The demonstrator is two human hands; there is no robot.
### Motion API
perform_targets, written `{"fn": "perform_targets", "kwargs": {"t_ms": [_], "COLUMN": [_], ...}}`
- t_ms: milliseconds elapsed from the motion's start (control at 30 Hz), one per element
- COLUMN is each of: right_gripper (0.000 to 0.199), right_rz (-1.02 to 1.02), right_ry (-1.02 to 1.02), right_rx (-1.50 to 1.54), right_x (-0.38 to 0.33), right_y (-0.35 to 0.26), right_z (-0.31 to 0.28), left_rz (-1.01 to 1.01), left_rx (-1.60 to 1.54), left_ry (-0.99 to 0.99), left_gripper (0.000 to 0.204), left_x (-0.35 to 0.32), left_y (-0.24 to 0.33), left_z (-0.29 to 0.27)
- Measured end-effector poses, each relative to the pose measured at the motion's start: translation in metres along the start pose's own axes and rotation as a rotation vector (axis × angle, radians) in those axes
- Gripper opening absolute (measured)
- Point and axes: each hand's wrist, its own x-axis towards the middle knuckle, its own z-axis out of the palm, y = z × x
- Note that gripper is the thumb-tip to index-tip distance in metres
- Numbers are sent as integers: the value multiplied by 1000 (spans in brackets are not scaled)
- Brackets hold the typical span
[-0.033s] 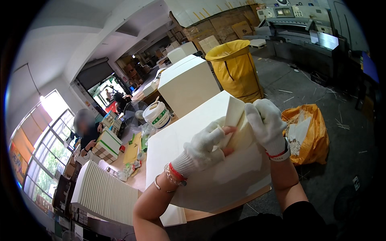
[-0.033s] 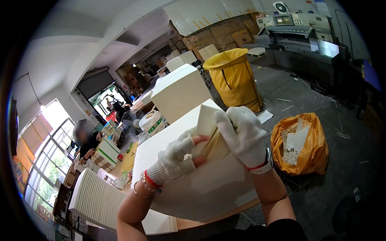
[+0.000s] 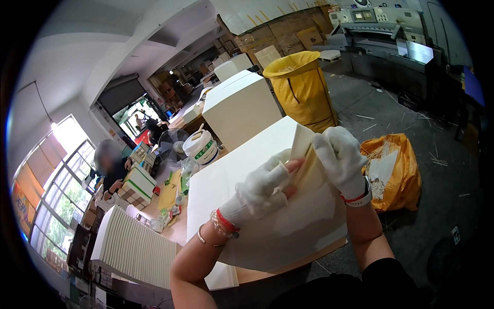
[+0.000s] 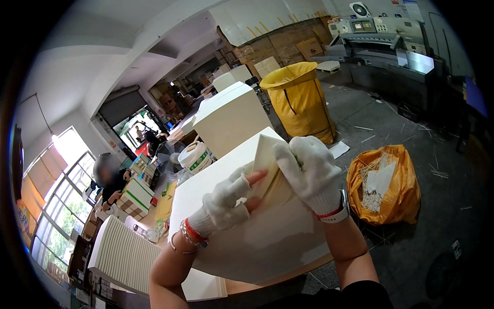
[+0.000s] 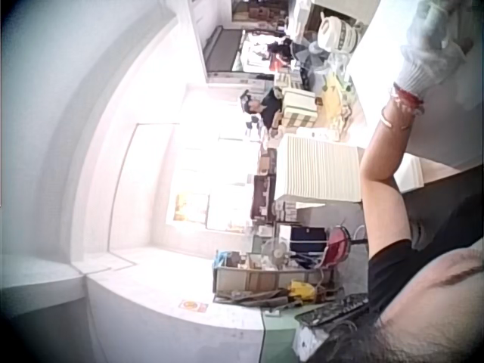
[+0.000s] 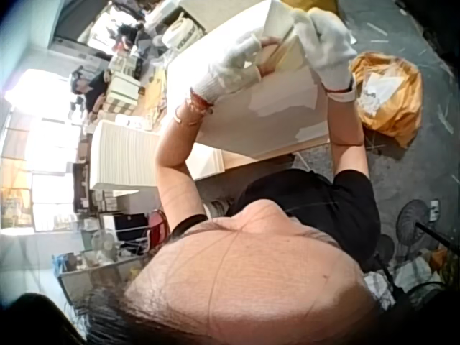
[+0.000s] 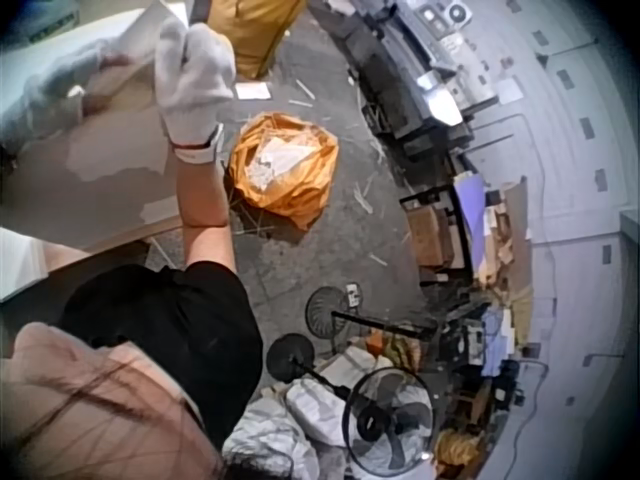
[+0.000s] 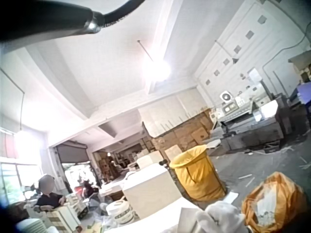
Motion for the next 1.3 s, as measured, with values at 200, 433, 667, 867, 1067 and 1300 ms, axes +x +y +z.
{"fn": "perform_targets", "kwargs": {"t_ms": [200, 433, 667, 867, 1067, 1300], "right_gripper": [23, 19, 20, 23, 12, 8], "right_rz": [52, 47, 185, 61, 191, 252], "right_ry": [-14, -12, -34, -28, -18, -18], "right_rx": [17, -12, 57, -21, 124, 106], "right_x": [0, -3, 2, -1, -2, 1], "right_y": [0, 2, -6, 0, -1, -3], "right_z": [1, 0, -1, -1, 0, 0], "left_rz": [-32, -36, -60, -71, -72, -65], "left_rx": [86, 81, 170, 98, 63, 69], "left_ry": [-122, 5, -97, -9, 28, -111], "left_gripper": [48, 54, 52, 43, 45, 46], "left_x": [-1, -1, -2, 1, -1, 1], "left_y": [-5, -2, -3, 5, 6, 0], "left_z": [-4, 3, -3, 2, 1, -4]}}
